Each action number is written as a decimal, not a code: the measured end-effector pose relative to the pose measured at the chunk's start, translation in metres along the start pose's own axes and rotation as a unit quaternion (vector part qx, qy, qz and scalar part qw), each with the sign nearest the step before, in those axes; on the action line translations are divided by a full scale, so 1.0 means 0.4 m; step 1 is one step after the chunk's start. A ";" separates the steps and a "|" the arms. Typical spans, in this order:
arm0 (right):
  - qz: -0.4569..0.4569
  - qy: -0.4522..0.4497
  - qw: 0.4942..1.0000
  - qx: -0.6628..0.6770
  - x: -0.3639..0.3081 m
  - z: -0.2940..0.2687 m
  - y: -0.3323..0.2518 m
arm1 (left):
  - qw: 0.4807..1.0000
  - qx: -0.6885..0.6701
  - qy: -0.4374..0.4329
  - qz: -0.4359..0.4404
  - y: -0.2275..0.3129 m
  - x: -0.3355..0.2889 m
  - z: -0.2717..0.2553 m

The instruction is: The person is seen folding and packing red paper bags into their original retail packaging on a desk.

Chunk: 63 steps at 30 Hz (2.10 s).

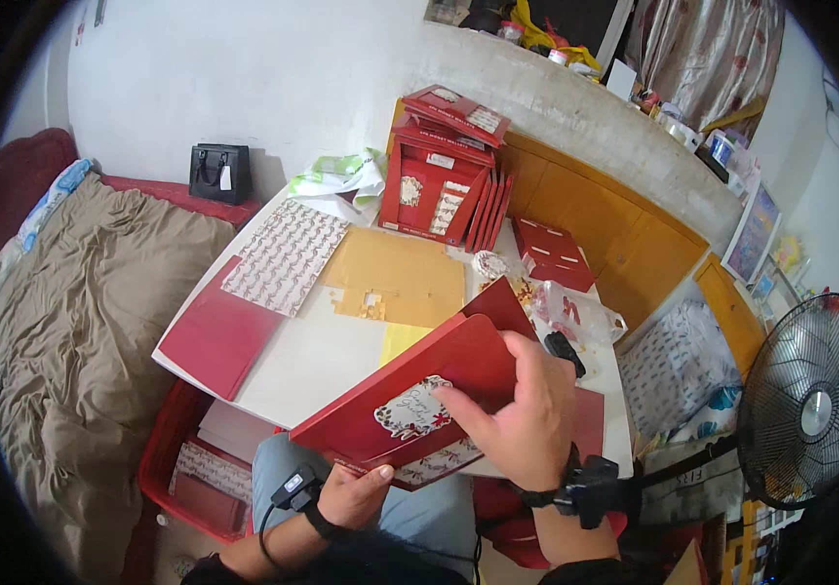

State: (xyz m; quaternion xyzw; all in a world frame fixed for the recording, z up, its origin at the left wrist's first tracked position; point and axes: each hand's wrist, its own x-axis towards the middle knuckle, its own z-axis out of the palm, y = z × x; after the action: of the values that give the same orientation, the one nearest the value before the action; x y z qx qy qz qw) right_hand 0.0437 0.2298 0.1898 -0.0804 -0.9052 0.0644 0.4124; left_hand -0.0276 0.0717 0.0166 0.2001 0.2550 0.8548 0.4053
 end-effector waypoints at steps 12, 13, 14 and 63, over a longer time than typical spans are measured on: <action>0.009 -0.054 0.996 0.075 0.003 0.066 0.029 | 1.000 -0.022 0.015 0.006 0.014 -0.003 -0.009; 0.008 -0.053 0.996 0.076 0.007 0.061 0.032 | 1.000 -0.004 0.008 -0.015 0.010 -0.003 -0.018; -0.005 -0.076 0.993 0.092 0.016 0.053 0.037 | 0.999 0.015 0.002 -0.036 0.009 -0.002 -0.028; -0.168 -0.013 0.985 -0.030 -0.149 0.045 0.043 | 0.864 0.436 -0.113 0.223 -0.025 0.157 -0.086</action>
State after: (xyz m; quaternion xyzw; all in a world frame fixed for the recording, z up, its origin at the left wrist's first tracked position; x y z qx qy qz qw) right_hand 0.0701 0.2340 0.1309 0.0608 -0.9126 -0.0319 0.4031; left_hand -0.0775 0.1177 -0.0080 0.5033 0.5025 0.6957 0.1010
